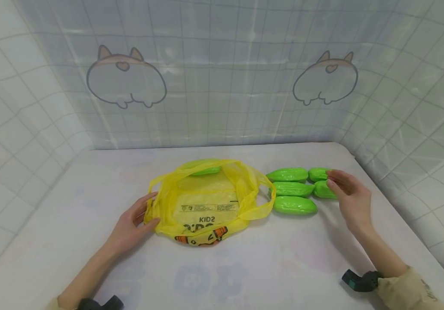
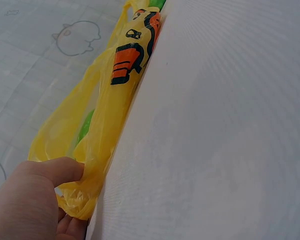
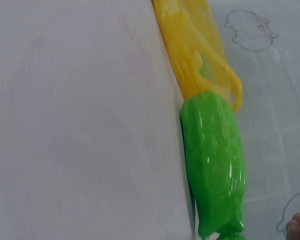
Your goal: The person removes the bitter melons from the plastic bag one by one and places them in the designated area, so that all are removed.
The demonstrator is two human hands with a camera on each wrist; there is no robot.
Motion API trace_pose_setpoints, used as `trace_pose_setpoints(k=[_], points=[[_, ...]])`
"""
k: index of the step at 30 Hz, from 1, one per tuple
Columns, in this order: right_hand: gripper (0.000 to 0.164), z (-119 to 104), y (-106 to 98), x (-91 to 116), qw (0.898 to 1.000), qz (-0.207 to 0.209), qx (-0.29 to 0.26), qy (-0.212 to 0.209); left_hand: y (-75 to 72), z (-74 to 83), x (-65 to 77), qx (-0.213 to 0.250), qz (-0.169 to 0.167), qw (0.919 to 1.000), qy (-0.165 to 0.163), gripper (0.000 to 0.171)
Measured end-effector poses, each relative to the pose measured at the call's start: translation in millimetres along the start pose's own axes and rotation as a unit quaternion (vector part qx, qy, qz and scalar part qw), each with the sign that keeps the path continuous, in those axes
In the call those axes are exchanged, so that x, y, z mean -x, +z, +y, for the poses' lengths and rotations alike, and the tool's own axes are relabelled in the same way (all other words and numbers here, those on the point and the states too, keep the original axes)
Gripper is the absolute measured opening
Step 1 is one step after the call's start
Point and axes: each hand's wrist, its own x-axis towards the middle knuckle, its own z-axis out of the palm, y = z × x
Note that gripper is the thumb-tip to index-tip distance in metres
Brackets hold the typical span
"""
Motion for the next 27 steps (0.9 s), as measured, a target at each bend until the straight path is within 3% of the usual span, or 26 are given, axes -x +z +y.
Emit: trace_pose_setpoints(k=[12,21,27], points=[[0.039,-14,26,5,0.998,-0.052,0.009,-0.033,-0.5,0.0,0.0,-0.001,0.001,1.0,0.004,0.066],[0.036,-21,41,7,0.996,-0.077,-0.018,-0.04,-0.1,0.8,0.4,0.003,0.0,1.0,0.004,0.066],[0.035,-25,54,9,0.994,-0.091,0.003,-0.052,0.0,-0.3,0.3,0.006,0.002,0.9999,0.011,0.066]])
